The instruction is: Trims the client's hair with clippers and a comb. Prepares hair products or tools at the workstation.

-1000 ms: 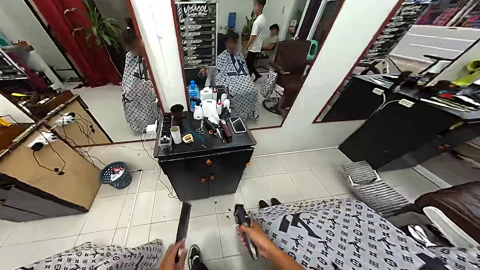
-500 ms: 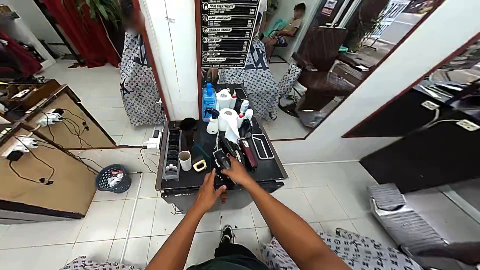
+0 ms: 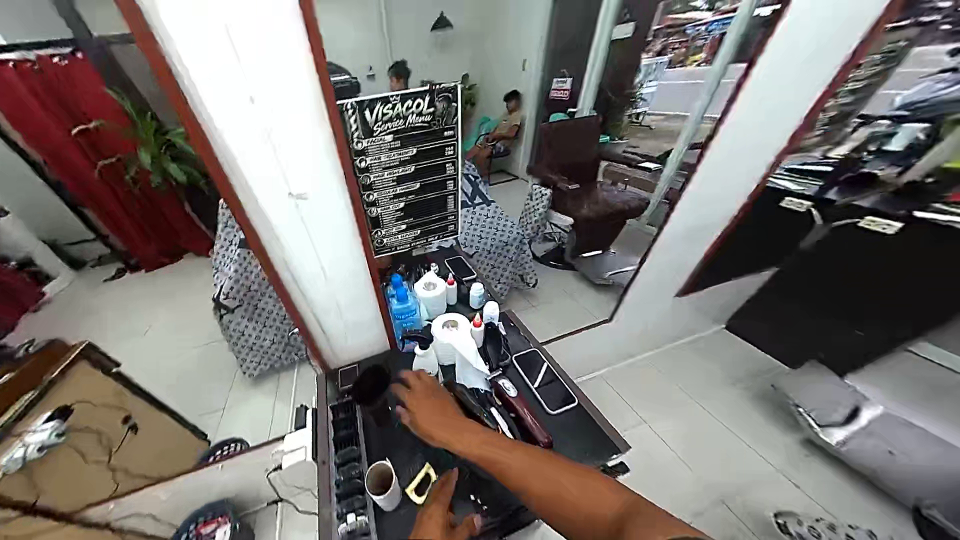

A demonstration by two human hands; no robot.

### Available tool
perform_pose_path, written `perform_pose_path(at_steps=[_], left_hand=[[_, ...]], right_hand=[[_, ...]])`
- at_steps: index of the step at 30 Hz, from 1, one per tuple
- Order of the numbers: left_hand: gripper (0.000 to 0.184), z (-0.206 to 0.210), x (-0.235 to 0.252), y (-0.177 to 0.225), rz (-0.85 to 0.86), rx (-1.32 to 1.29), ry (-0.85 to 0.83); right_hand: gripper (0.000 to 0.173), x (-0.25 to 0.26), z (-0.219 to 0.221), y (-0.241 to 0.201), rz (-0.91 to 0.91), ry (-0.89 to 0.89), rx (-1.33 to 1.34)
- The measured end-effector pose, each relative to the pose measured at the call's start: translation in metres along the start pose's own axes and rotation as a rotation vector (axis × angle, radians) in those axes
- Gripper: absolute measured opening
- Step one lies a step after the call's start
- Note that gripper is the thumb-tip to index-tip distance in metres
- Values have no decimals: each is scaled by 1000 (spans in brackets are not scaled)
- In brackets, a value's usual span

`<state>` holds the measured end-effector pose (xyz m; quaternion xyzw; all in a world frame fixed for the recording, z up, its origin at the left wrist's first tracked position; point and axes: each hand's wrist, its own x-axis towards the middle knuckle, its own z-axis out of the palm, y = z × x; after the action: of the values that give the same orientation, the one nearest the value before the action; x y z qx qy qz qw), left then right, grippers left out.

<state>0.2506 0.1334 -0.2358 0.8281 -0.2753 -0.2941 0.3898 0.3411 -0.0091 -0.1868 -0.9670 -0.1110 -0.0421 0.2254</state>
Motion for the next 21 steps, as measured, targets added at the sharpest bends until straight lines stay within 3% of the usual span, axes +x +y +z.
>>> perform_pose_path(at_steps=[1, 3, 6, 9, 10, 11, 13, 15, 18, 21], left_hand=[[68, -8, -6, 0, 27, -27, -6], [53, -27, -19, 1, 102, -75, -1], [39, -58, -36, 0, 269, -82, 226], [66, -94, -29, -6, 397, 72, 572], [75, -97, -22, 0, 412, 111, 621], [73, -92, -18, 10, 411, 140, 633], [50, -77, -11, 29, 463, 211, 519], [48, -71, -2, 44, 517, 267, 360], [53, -67, 17, 48, 536, 74, 267], [44, -32, 6, 86, 584, 401, -104]], right_hand=[[38, 14, 1, -11, -111, 35, -23], [37, 45, 10, -16, -199, -92, -54], [28, 64, 10, -6, -197, -124, -8], [34, 19, -37, -34, -247, 134, 61], [35, -2, -51, -46, -286, 200, 109], [36, -23, -58, -55, -316, 260, 161], [34, -52, -65, -54, -249, 412, 236], [41, -75, -64, -40, -96, 470, 333], [59, -119, -39, -45, -37, 470, 235], [66, -159, -45, -17, 209, 588, 384]])
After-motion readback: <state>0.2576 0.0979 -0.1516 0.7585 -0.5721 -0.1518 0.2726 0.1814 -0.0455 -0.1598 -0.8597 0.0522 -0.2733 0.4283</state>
